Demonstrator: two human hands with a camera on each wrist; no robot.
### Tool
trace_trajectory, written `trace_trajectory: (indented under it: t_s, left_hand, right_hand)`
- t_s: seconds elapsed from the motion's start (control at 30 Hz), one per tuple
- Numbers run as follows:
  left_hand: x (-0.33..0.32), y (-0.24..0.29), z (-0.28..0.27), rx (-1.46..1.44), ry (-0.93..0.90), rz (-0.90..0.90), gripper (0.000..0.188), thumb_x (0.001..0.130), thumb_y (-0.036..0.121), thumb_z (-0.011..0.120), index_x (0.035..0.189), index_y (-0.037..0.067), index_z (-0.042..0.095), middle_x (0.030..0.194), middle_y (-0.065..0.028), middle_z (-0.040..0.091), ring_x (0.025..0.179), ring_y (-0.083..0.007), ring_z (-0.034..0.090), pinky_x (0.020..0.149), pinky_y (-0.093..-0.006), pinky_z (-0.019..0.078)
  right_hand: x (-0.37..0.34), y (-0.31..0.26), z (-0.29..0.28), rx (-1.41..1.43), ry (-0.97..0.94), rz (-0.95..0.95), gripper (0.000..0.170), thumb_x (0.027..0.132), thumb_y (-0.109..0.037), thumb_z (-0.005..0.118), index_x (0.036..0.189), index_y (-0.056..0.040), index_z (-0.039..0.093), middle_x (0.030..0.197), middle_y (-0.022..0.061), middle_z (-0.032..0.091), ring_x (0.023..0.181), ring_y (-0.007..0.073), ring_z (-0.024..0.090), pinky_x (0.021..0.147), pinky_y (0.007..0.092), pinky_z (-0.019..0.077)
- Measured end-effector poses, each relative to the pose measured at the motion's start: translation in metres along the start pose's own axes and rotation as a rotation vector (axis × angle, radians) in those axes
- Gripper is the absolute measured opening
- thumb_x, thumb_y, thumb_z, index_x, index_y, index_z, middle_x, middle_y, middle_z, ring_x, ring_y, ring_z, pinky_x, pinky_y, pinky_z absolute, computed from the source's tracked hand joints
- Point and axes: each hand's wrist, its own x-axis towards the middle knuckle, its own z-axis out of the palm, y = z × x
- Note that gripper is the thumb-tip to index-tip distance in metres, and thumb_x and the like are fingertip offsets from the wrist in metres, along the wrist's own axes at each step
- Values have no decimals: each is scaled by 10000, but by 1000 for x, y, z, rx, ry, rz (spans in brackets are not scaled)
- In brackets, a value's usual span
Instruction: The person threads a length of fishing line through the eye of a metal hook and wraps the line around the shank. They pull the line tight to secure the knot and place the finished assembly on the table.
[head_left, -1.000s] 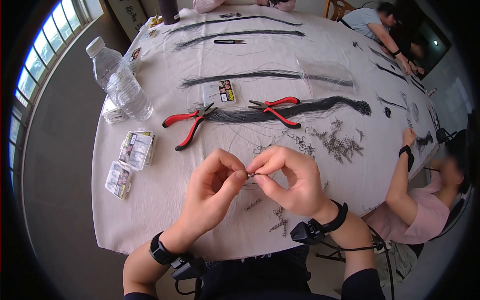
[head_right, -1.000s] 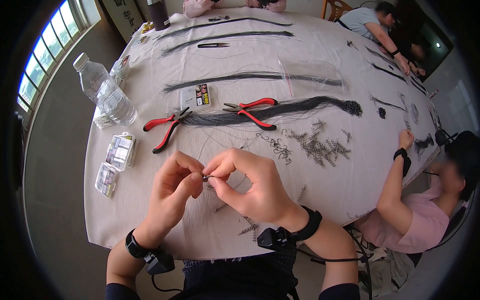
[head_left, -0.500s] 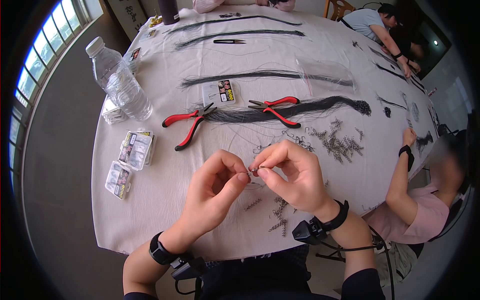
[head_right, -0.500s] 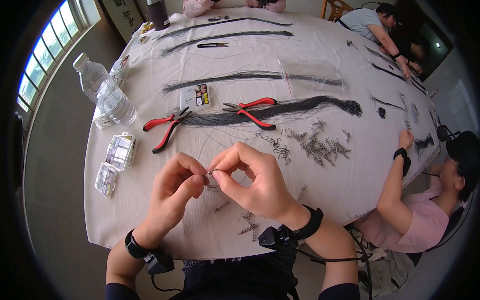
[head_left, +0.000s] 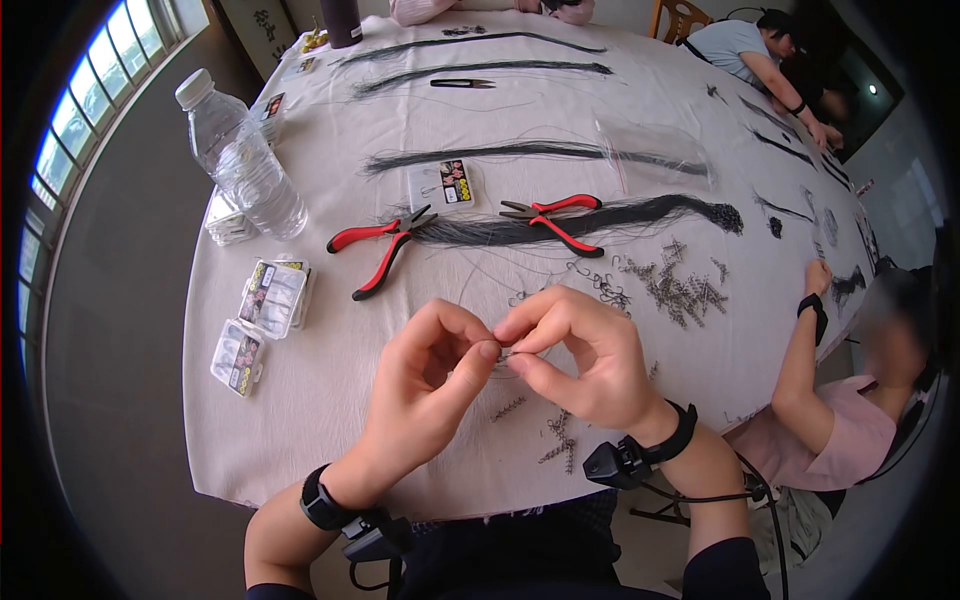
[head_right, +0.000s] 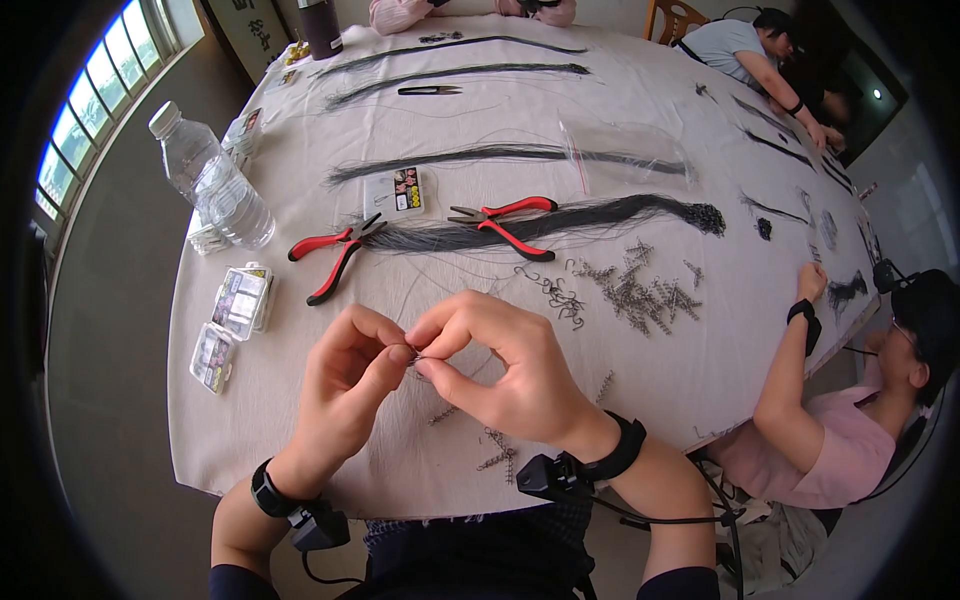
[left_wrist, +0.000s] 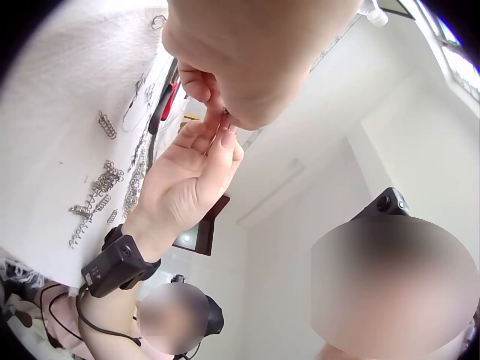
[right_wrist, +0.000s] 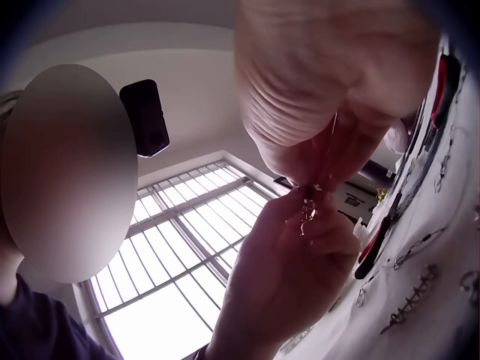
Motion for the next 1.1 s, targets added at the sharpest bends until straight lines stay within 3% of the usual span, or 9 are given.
trace_trajectory:
  t_s: [0.1,0.17,0.5,0.87,1.0,1.1]
  left_hand:
    - [0,-1,1,53,12,39,71,980,44,634,1007,7,580,939,-5,617,853,-53,568,763,-221,455]
    - [0,-3,1,95,12,85,65,970,35,643,1003,-1,599,940,-14,632,850,-61,582,763,-228,463]
    - [0,-1,3,183,9,126,62,946,6,660,984,-21,620,908,-30,650,821,-75,595,758,-237,477]
    - [0,-2,3,227,14,178,70,932,-13,655,991,-31,622,918,-47,658,816,-86,602,759,-243,495]
    - [1,-1,3,229,26,199,75,932,-18,652,1002,-30,628,924,-51,658,819,-92,603,762,-249,498]
    - [1,-3,2,230,20,215,79,936,-23,645,1013,-32,632,938,-59,662,833,-100,607,772,-252,501]
  right_hand:
    - [-1,0,-3,-4,-7,-4,103,827,61,705,870,-11,646,1023,112,699,917,186,688,829,301,544]
    - [-2,-3,-4,130,-10,108,122,851,103,679,892,-5,641,1048,150,685,988,191,654,881,331,526]
    - [-3,-5,-6,102,4,120,129,859,112,659,909,-3,631,1023,150,692,967,180,664,867,318,533]
    - [-2,-4,-1,-263,70,-194,147,826,88,700,900,-12,622,1000,165,713,867,219,711,757,318,576]
    - [2,-4,1,-253,76,-228,170,795,66,743,902,-25,648,987,123,725,845,236,723,733,309,584]
    - [1,-3,-1,-268,38,-224,178,797,62,765,901,-18,645,1030,168,723,908,253,728,777,341,599]
